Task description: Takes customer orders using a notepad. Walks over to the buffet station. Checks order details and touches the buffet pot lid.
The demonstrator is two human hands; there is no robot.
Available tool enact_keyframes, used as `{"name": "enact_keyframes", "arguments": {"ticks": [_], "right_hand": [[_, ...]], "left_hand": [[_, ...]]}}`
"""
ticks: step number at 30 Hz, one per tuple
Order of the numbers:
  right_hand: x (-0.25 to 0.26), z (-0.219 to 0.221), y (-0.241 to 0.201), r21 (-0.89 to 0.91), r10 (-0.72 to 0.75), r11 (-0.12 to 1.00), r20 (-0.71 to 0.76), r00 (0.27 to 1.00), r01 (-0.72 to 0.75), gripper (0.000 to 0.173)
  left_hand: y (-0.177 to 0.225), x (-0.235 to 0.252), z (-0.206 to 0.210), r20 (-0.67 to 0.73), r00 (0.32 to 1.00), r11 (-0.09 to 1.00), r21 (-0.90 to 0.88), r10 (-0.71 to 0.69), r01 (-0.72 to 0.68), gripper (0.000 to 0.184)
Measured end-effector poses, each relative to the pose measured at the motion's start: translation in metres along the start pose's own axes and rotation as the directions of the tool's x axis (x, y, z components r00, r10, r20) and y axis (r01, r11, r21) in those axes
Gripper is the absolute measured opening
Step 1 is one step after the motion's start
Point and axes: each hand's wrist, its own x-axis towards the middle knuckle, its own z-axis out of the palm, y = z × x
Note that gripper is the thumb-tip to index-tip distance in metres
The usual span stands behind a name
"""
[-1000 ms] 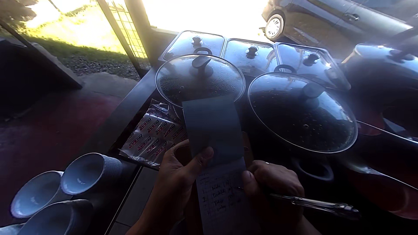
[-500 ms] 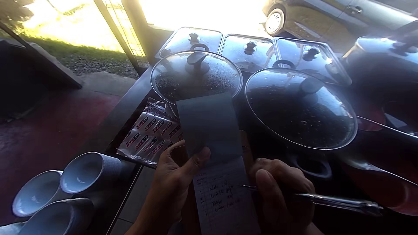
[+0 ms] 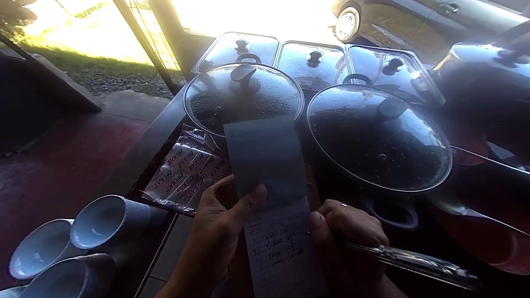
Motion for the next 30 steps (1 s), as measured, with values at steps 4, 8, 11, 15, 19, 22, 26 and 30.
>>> {"name": "enact_keyframes", "arguments": {"ticks": [4,8,11,15,19,22,26,30], "right_hand": [[0.0013,-0.0003,0.004,0.027,-0.011,1.0,0.021,1.0,0.01,0.031],[0.0037,-0.0002,0.0048,0.048,-0.016,0.999,0.006,1.0,0.015,0.03],[0.0032,0.0005,0.0043,-0.015,-0.038,0.999,0.022,0.999,0.038,0.032],[0.003,-0.0001,0.0042,-0.016,-0.035,0.999,0.024,0.999,0.036,0.032],[0.0038,0.0005,0.0049,0.007,-0.029,1.0,0.011,1.0,0.029,0.031],[0.0046,0.0006,0.0046,-0.002,-0.017,1.0,0.005,1.0,0.017,0.03],[0.0025,-0.0003,0.0063,-0.003,-0.025,1.0,0.005,1.0,0.025,0.029],[0.0044,-0.0006,0.0043,0.044,-0.005,0.999,0.005,1.0,0.005,0.03]], "left_hand": [[-0.0012,0.0019,0.0002,-0.013,1.0,1.0,0.008,-0.002,0.002,0.019],[-0.0012,0.0023,-0.0001,-0.013,1.0,1.0,0.012,0.02,-0.02,0.019],[-0.0015,0.0023,-0.0007,-0.009,1.0,1.0,0.003,0.023,-0.023,0.019],[-0.003,0.0023,-0.0012,-0.006,1.0,1.0,-0.011,0.017,-0.017,0.02],[-0.0025,0.0026,-0.0012,-0.011,1.0,1.0,-0.006,0.013,-0.013,0.02],[-0.0019,0.002,-0.0011,-0.005,1.0,1.0,-0.003,0.021,-0.021,0.02],[-0.0039,0.0025,-0.0011,-0.001,1.0,1.0,-0.002,0.023,-0.023,0.02],[-0.0031,0.0022,-0.0013,0.002,0.999,0.999,0.013,0.033,-0.033,0.02]]}}
